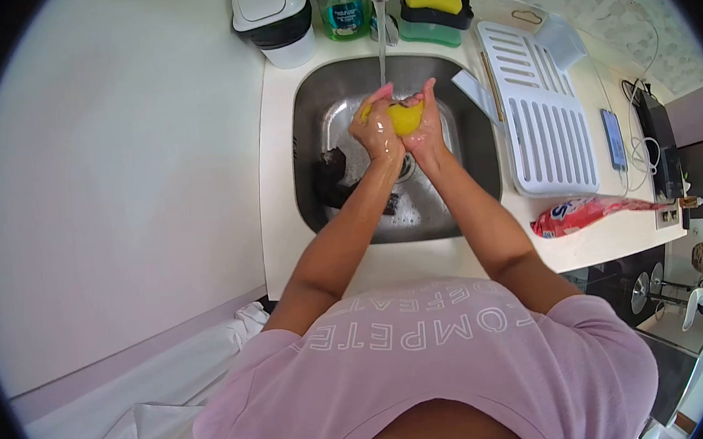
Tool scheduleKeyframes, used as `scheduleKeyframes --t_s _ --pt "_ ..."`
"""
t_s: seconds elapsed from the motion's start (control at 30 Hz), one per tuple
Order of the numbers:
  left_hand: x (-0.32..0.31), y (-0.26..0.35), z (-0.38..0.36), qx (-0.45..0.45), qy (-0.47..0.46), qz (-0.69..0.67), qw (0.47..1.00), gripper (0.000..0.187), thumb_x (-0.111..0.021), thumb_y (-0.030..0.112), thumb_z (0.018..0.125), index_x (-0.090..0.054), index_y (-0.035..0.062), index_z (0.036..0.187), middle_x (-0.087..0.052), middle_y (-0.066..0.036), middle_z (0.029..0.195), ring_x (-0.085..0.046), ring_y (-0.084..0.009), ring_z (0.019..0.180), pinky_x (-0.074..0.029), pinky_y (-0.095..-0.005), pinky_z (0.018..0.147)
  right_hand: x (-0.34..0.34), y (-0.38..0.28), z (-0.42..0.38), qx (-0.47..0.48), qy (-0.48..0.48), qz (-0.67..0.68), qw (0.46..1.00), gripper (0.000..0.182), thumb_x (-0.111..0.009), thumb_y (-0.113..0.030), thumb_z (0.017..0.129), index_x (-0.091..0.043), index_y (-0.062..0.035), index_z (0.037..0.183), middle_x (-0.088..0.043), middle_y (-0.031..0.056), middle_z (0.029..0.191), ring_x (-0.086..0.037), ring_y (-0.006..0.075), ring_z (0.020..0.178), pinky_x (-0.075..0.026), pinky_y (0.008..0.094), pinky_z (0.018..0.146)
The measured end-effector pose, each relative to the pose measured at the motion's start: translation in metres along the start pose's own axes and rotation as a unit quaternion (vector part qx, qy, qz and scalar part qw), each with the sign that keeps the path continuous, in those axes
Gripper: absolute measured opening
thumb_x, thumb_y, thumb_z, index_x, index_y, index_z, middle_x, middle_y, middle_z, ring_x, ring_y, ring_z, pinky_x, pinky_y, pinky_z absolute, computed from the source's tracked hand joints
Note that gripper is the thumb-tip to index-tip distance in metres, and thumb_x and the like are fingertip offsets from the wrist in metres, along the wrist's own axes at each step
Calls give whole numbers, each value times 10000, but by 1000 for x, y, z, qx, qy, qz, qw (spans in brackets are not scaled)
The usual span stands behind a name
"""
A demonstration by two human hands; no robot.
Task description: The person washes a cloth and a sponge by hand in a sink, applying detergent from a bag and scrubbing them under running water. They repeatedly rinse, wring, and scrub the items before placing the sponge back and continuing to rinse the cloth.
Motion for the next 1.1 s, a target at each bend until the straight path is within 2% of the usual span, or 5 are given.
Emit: scheduleKeyframes --t_s 0.2,0.27,0.57,0.97,1.1 --pt "-59 65 -79 -452 -283 325 781 146 -532 -23 491 -607 76 569 -617 -43 696 -594 -209 688 -467 -296 659 -57 -5 -39 -28 -60 -333 941 201 -506 -290 828 -519 -101 762 -522 27 719 -521 165 669 -450 285 644" --pt "-58 64 -96 -446 -325 338 762 121 -540 -10 490 -585 88 546 -591 -34 652 -580 -216 662 -456 -306 627 -97 1 -67 140 -332 -723 589 224 -360 -170 904 -491 -96 738 -485 -5 660 -484 111 609 -416 203 561" --pt "-45 48 -182 -633 -439 378 513 113 -571 125 450 -480 96 511 -500 -12 622 -534 -170 650 -427 -279 596 -48 40 -98 -559 77 -357 744 313 -465 -185 867 -374 -116 575 -324 -51 448 -273 71 371 -274 237 379" --pt "-26 -17 -147 -713 -490 429 260 89 -529 167 518 -512 84 545 -469 -14 593 -511 -144 605 -441 -261 644 -45 48 -23 -162 -303 -911 230 156 -463 -58 606 -564 16 513 -538 156 496 -543 233 477 -418 341 455" --pt "-19 -41 -118 -701 -498 469 200 130 -530 164 584 -587 57 631 -565 -54 701 -569 -176 702 -446 -277 678 -20 34 5 -230 -92 -896 368 168 -444 -65 557 -569 38 513 -549 193 518 -567 260 489 -439 358 469"
Point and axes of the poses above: each hand's wrist, its own z-axis towards the middle knuckle, its own x-axis out of the back of the hand, y = z × x, the point moved 7 cm from there along z, towards the middle knuckle
